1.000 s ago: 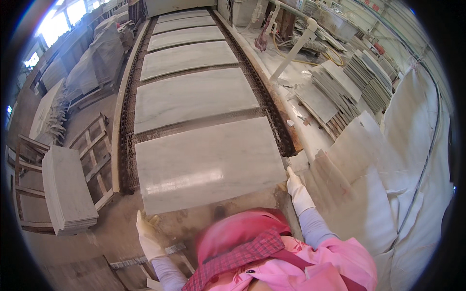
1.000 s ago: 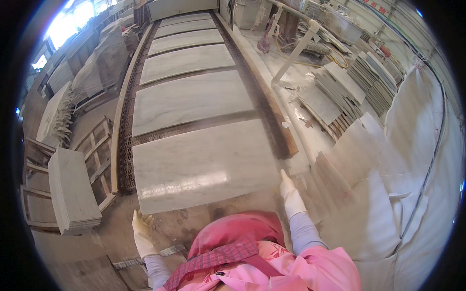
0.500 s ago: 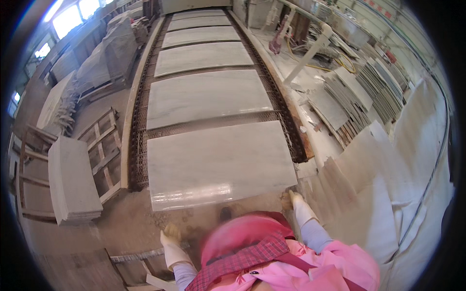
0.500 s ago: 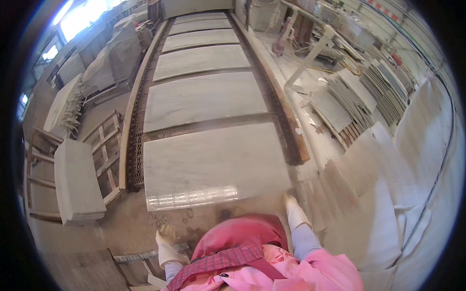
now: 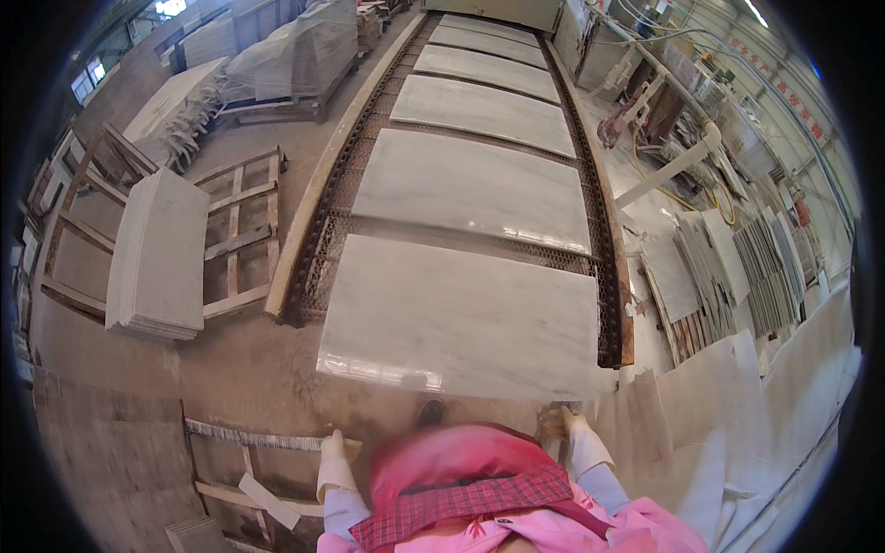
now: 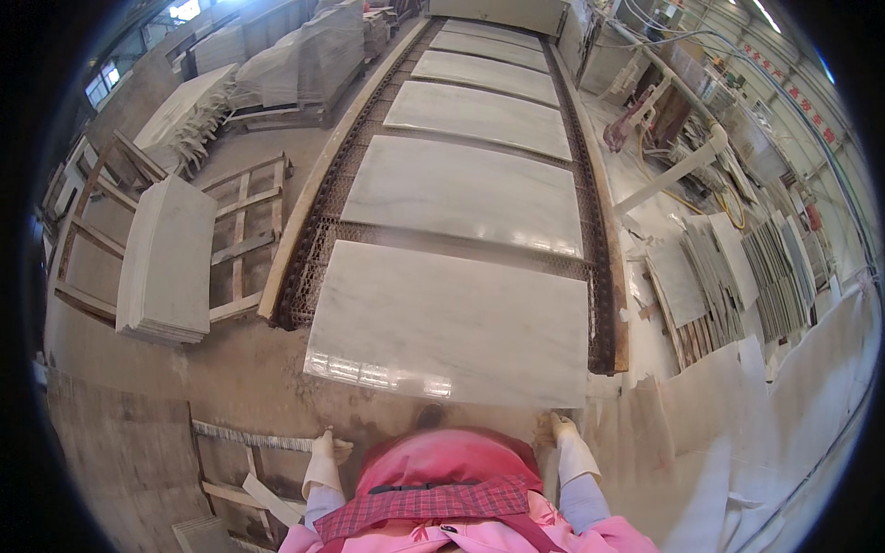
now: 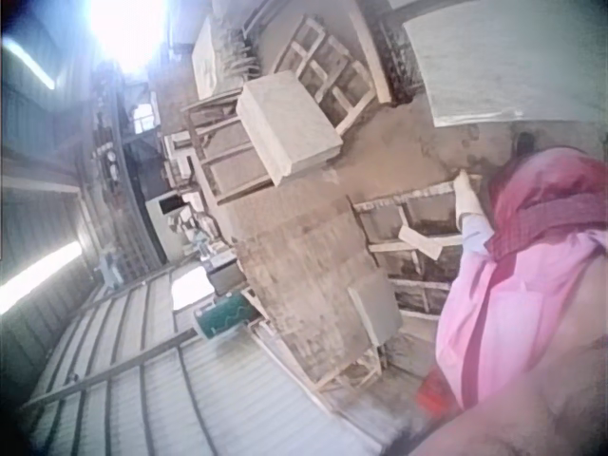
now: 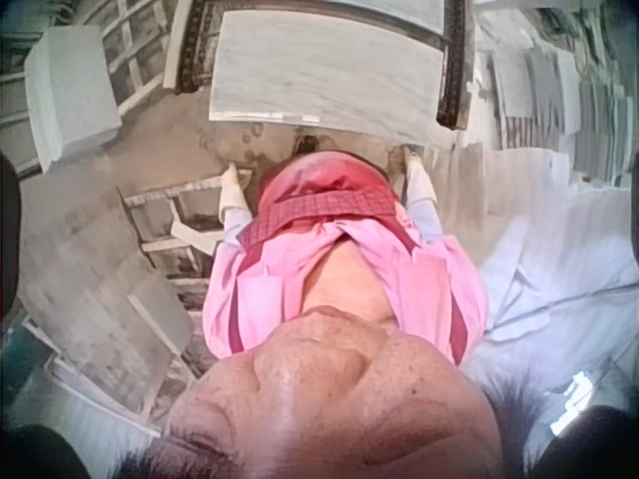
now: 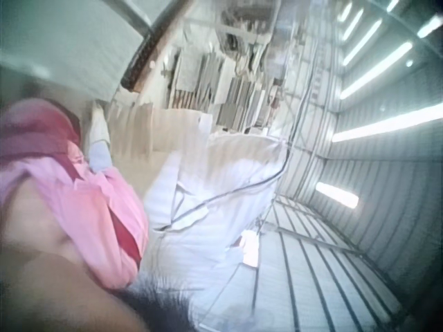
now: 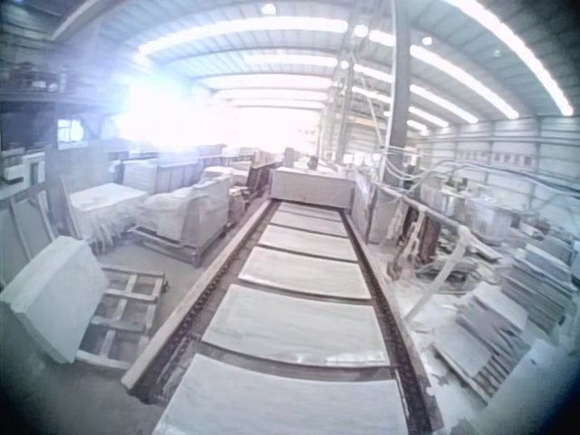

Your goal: The person repeatedly picks up large rectangular tiles from a stack and places them onto a conveyor belt. The person walks back and forth between the stack and the conveyor, handling one tile at a time.

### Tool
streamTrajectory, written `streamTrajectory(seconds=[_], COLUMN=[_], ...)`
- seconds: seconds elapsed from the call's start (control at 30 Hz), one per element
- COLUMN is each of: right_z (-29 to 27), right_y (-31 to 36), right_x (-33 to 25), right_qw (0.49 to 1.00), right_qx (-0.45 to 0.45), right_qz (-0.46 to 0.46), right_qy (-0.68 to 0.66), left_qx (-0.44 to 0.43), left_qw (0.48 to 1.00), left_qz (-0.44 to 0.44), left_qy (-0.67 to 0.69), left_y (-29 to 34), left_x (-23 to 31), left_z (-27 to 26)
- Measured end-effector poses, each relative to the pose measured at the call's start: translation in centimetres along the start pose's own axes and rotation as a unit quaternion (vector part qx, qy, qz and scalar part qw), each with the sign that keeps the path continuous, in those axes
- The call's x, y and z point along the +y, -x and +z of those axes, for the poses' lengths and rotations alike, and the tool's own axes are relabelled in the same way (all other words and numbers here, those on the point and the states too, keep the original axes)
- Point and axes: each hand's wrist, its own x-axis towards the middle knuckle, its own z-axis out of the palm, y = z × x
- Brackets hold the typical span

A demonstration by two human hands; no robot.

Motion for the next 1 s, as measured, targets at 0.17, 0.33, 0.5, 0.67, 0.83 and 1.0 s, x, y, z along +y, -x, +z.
streamTrajectory(seconds=[0.17, 0.33, 0.5, 0.67, 0.83, 1.0], right_z=[0.0, -1.3, -1.4, -2.0, -3.5, -6.1], right_y=[-0.7, -3.0, -3.3, -4.3, -7.9, -6.8], right_x=[-2.1, -2.1, -2.8, -3.9, -4.8, -3.5], right_qw=[0.931, 0.971, 0.987, 0.978, 0.884, 0.914], right_qx=[0.103, 0.023, -0.064, -0.098, -0.096, -0.087], right_qz=[-0.078, -0.006, 0.017, -0.040, -0.232, -0.154], right_qy=[0.342, 0.236, 0.144, 0.177, 0.395, 0.365], left_qx=[0.035, 0.048, 0.067, 0.058, 0.079, 0.097], left_qw=[0.994, 0.994, 0.994, 0.990, 0.989, 0.985], left_qz=[0.077, -0.032, 0.000, 0.009, -0.018, -0.025], left_qy=[-0.071, 0.095, 0.082, 0.128, 0.123, 0.143], left_y=[-3.7, -2.4, 2.6, 7.8, 12.7, 18.6], left_x=[-1.5, -2.0, -2.7, -4.2, -9.7, -18.6], left_z=[-0.1, -0.5, -0.4, -0.3, 0.8, 2.4])
